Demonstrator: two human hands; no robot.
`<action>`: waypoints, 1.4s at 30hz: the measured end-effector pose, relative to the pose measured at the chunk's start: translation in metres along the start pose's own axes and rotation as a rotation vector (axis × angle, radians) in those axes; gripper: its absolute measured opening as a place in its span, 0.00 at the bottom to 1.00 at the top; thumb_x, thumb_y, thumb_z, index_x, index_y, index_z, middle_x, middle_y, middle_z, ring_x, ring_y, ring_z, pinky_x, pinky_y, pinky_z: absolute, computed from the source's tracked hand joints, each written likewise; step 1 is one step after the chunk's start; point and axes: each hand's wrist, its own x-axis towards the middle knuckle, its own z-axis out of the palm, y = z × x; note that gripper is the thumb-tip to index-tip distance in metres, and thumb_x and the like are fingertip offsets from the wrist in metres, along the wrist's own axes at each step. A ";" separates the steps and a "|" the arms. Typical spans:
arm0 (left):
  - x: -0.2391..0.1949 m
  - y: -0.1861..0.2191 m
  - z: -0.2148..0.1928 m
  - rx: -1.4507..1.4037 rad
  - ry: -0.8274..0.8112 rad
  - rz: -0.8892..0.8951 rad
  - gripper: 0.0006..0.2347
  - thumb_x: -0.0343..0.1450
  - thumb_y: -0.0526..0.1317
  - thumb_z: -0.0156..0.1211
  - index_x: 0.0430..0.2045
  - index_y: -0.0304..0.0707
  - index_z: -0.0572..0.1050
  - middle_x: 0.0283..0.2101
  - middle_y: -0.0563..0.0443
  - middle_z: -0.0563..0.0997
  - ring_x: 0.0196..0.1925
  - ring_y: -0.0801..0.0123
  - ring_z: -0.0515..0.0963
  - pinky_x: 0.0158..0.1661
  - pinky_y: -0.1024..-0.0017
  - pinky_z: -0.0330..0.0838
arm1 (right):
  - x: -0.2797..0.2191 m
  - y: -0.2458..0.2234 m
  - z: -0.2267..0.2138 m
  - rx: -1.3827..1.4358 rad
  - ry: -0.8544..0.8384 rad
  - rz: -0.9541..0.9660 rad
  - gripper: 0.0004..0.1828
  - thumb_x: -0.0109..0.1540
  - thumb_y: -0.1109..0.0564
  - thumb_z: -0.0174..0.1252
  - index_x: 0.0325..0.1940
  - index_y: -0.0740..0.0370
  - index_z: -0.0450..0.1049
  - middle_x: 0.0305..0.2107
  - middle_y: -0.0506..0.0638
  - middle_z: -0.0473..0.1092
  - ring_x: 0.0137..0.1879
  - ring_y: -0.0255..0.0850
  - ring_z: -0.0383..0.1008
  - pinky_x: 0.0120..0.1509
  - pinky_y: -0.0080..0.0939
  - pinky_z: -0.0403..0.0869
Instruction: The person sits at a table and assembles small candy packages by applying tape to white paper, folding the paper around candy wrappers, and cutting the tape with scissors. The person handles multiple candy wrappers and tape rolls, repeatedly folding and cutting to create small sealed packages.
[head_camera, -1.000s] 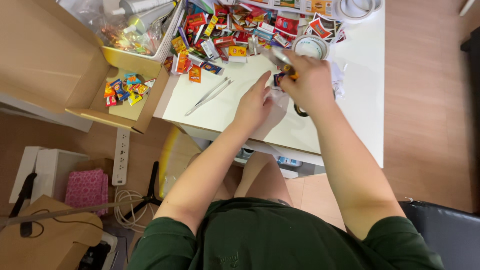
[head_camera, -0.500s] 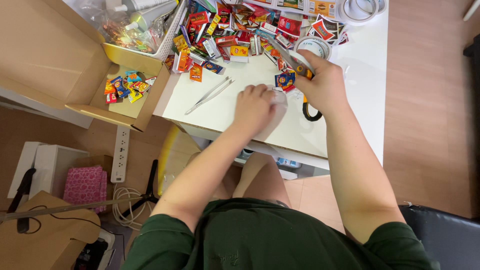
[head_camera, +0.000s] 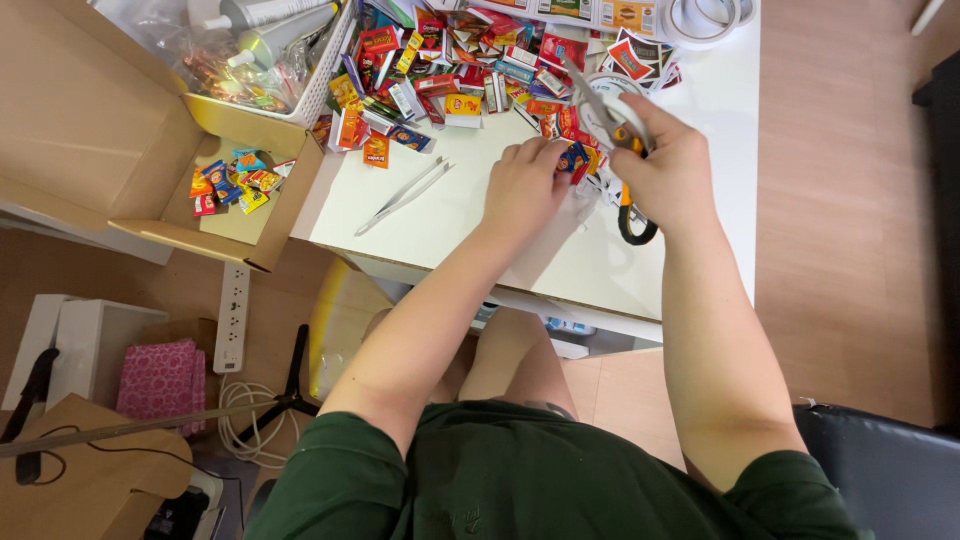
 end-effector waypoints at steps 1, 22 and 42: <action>0.004 -0.001 0.008 -0.002 0.000 0.000 0.17 0.72 0.43 0.62 0.56 0.49 0.75 0.55 0.47 0.77 0.59 0.50 0.76 0.56 0.55 0.72 | -0.002 -0.003 0.003 -0.001 -0.001 0.000 0.32 0.55 0.71 0.57 0.65 0.70 0.74 0.41 0.70 0.76 0.51 0.56 0.77 0.55 0.52 0.76; 0.024 -0.015 -0.033 -0.737 -0.018 -0.576 0.09 0.71 0.40 0.60 0.43 0.43 0.77 0.39 0.49 0.86 0.35 0.68 0.84 0.37 0.70 0.78 | -0.010 0.007 0.003 -0.056 0.012 0.198 0.34 0.54 0.65 0.56 0.67 0.57 0.72 0.42 0.49 0.73 0.31 0.35 0.64 0.35 0.34 0.68; -0.076 0.024 -0.096 0.197 -0.455 -0.240 0.38 0.75 0.58 0.49 0.71 0.20 0.52 0.75 0.19 0.47 0.78 0.29 0.42 0.72 0.39 0.30 | -0.002 -0.009 0.011 -0.122 -0.071 -0.217 0.30 0.57 0.75 0.57 0.64 0.78 0.73 0.43 0.74 0.74 0.51 0.67 0.77 0.48 0.50 0.80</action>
